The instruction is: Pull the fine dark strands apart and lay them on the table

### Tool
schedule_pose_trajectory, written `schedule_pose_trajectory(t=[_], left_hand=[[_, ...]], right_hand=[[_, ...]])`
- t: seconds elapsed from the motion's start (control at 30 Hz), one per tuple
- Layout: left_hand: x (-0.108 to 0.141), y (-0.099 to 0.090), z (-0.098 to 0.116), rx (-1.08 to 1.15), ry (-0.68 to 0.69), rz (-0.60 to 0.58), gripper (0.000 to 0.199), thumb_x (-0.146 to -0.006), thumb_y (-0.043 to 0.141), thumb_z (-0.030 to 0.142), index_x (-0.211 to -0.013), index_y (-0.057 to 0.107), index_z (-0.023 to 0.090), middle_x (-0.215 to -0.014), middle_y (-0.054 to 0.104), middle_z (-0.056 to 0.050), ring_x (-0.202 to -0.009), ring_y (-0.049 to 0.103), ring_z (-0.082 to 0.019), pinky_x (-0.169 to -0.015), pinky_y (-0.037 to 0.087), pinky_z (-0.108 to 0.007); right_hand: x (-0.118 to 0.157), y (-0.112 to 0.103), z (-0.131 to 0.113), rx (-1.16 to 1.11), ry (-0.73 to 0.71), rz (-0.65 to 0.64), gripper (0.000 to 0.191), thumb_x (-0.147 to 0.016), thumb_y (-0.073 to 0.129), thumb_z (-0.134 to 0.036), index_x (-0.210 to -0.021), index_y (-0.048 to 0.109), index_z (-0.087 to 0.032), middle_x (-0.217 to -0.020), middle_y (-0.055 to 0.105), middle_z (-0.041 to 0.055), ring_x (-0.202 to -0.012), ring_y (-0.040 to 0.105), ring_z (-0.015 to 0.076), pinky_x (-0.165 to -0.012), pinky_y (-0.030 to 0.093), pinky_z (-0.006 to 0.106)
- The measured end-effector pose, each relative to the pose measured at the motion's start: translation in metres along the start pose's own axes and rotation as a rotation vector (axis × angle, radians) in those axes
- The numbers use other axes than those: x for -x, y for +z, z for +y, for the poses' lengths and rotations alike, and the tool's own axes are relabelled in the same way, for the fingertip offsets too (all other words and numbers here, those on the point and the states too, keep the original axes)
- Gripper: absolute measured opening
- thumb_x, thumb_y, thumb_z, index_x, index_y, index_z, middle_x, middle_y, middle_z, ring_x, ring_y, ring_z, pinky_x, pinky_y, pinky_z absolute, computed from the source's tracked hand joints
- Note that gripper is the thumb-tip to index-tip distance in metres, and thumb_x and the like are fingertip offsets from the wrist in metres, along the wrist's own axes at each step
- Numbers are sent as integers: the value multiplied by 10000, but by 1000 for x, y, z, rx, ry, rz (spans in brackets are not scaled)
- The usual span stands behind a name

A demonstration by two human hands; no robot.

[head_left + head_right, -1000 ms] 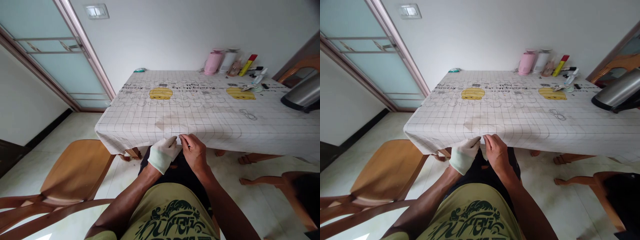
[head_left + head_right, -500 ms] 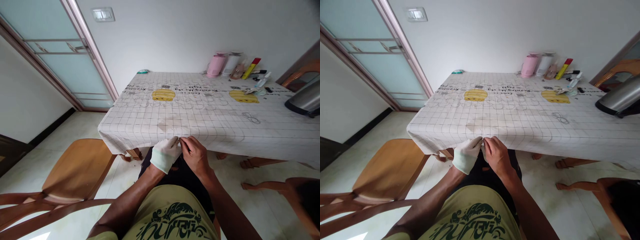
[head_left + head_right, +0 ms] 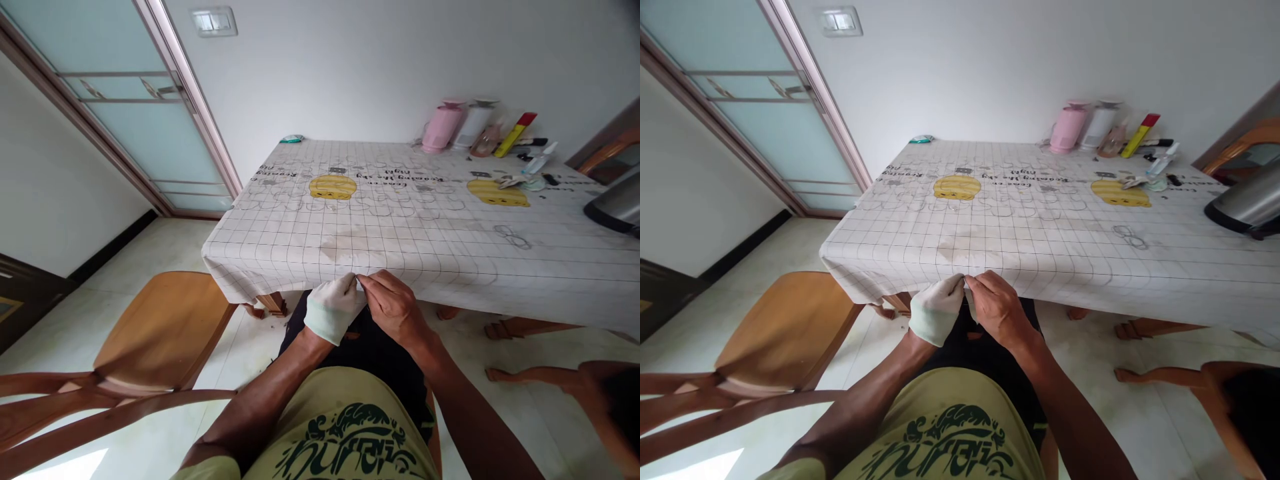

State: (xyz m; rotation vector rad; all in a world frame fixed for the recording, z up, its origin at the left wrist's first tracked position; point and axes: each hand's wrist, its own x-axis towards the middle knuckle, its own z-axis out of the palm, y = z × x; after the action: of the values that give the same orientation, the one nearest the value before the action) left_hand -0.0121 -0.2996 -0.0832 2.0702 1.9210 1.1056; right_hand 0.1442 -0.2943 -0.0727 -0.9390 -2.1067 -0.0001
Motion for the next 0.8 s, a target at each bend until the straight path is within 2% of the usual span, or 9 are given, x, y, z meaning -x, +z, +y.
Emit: schedule_pose_trajectory(t=[0.1, 0.2, 0.3, 0.4, 0.53, 0.63, 0.8], left_hand=[[0, 3, 0, 57, -39, 10, 211, -932, 625, 305, -980, 831, 289, -832, 785, -37, -766, 709, -205, -721, 507, -276], [-3, 3, -1, 141, -82, 13, 215, -939, 644, 314, -1055, 824, 301, -997, 809, -28, -885, 732, -210, -792, 537, -279], [-4, 2, 0, 185, -121, 0, 227, -940, 651, 306, -1091, 818, 329, -989, 811, 4, -892, 730, -195, -798, 548, -269], [-4, 2, 2, 166, -118, -10, 217, -926, 651, 276, -1033, 829, 335, -898, 803, 24, -843, 719, -176, -771, 539, -247], [-4, 2, 5, 121, -120, -23, 219, -936, 623, 280, -985, 834, 314, -889, 795, 12, -847, 716, -175, -750, 522, -246], [-4, 0, 6, 131, -112, -54, 204, -936, 628, 291, -957, 831, 306, -891, 791, 2, -847, 711, -180, -755, 519, -254], [-3, 1, 3, 179, -108, -90, 171, -919, 675, 306, -995, 828, 316, -965, 802, 16, -898, 721, -177, -820, 537, -255]], right_hand=[[-1, 0, 2, -3, 14, 5, 312, -1041, 485, -124, -1219, 715, -235, -943, 726, 88, -875, 672, 225, -835, 574, 394], [0, 2, 4, 21, 37, 93, 290, -1019, 525, -112, -1214, 706, -226, -981, 734, 88, -909, 684, 224, -854, 570, 389], [1, 3, 5, 56, 73, 159, 276, -1004, 547, -106, -1200, 704, -222, -963, 739, 86, -895, 682, 231, -829, 563, 392], [0, 1, 6, 143, 65, 120, 246, -1000, 559, -117, -1175, 701, -216, -970, 746, 92, -922, 676, 256, -865, 542, 434], [-4, -3, 7, 242, 71, 75, 196, -999, 604, -168, -1175, 684, -201, -1042, 750, 113, -1015, 665, 293, -942, 500, 489], [-4, -4, 9, 231, 65, 41, 182, -1019, 583, -165, -1170, 677, -199, -1003, 748, 100, -954, 668, 266, -900, 503, 454], [-1, -3, 14, 193, 15, -28, 185, -1049, 513, -142, -1060, 686, -205, -917, 723, 79, -853, 648, 226, -780, 488, 390]])
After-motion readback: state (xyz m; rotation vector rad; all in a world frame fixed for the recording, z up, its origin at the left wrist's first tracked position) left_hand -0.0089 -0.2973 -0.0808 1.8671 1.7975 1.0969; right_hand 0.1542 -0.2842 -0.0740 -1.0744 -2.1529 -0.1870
